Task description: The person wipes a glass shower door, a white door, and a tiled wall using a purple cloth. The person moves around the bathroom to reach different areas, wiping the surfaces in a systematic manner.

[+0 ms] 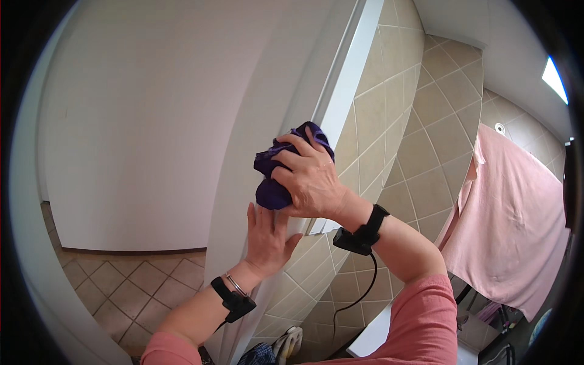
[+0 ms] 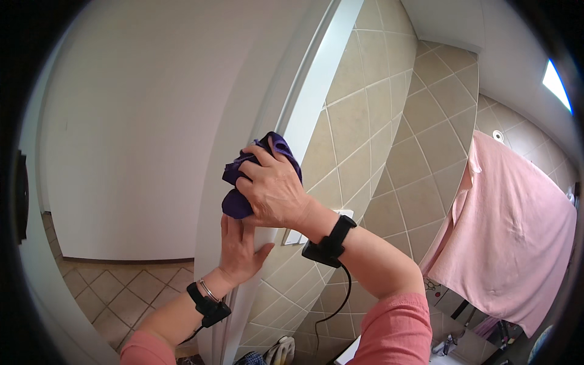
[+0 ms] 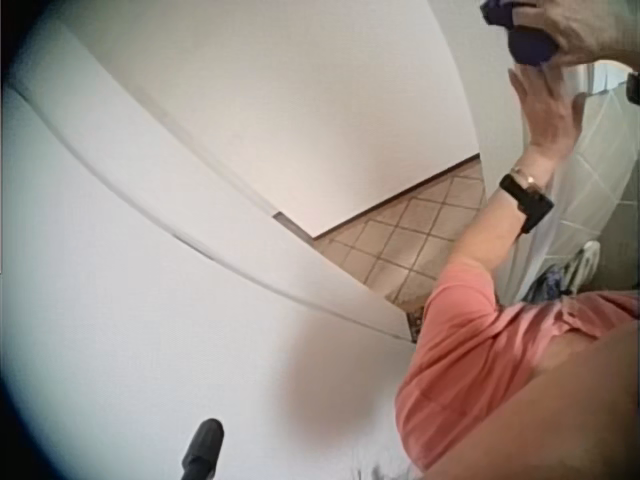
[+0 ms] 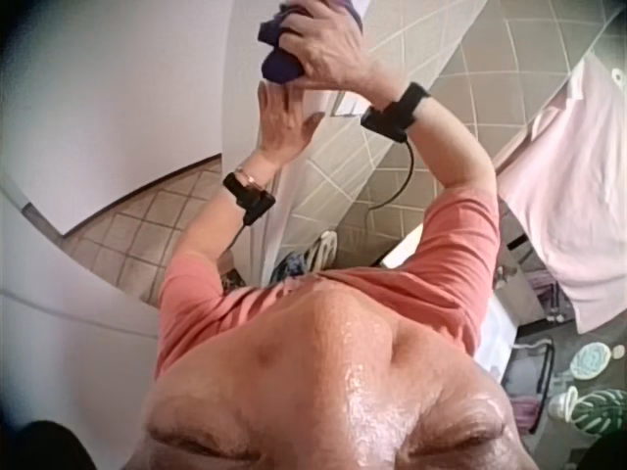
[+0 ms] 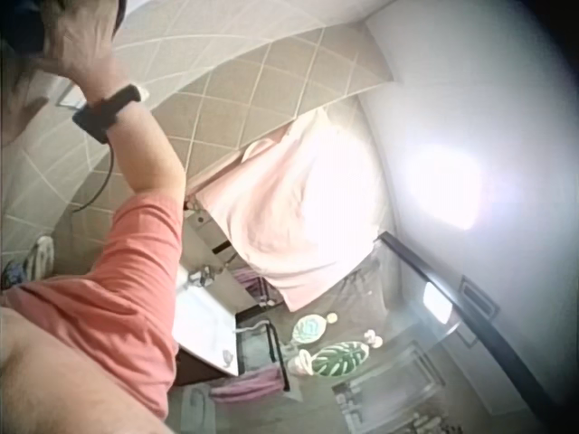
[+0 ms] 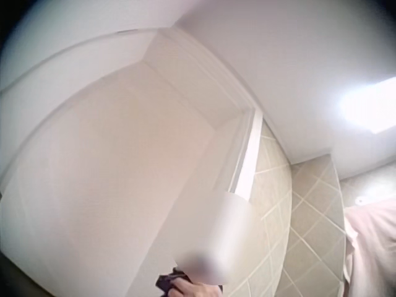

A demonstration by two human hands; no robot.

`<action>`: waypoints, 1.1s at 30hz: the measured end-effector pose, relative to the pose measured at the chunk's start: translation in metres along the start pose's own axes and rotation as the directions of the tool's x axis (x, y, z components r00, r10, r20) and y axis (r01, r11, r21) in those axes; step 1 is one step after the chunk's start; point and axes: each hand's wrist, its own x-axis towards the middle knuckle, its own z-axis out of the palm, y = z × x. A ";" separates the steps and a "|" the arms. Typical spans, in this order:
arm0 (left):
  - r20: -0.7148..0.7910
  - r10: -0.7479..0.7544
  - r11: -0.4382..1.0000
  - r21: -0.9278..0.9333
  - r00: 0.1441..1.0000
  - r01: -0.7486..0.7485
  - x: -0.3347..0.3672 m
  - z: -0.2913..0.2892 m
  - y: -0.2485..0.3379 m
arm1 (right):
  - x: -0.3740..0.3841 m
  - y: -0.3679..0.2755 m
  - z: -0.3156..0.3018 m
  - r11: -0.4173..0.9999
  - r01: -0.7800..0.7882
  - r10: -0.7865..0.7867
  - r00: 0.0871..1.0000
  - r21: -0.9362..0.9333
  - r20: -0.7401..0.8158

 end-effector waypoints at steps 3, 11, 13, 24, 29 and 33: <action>0.011 -0.002 1.000 0.004 1.000 0.002 0.002 0.001 0.005 | 0.005 0.020 -0.007 0.996 0.023 -0.025 0.999 -0.089 -0.022; -0.003 0.034 0.999 0.027 0.999 -0.034 0.003 0.000 0.003 | 0.052 0.131 -0.031 0.899 -0.405 0.254 0.792 -0.166 -0.555; -0.004 0.028 0.999 0.019 1.000 -0.028 0.003 0.001 0.004 | 0.042 0.109 -0.021 0.902 -0.413 0.280 0.783 -0.128 -0.555; -0.032 0.036 0.995 0.092 0.999 -0.033 0.006 0.006 0.004 | -0.042 0.022 0.017 0.986 -0.167 0.165 0.933 0.021 -0.319; -0.007 0.044 0.997 0.069 0.999 -0.043 0.007 0.002 0.001 | 0.024 0.099 -0.002 0.922 -0.382 0.340 0.723 0.063 -0.601; -0.003 0.038 0.999 0.034 0.999 -0.038 0.007 0.006 0.002 | 0.035 0.104 -0.005 0.895 -0.431 0.397 0.653 0.114 -0.645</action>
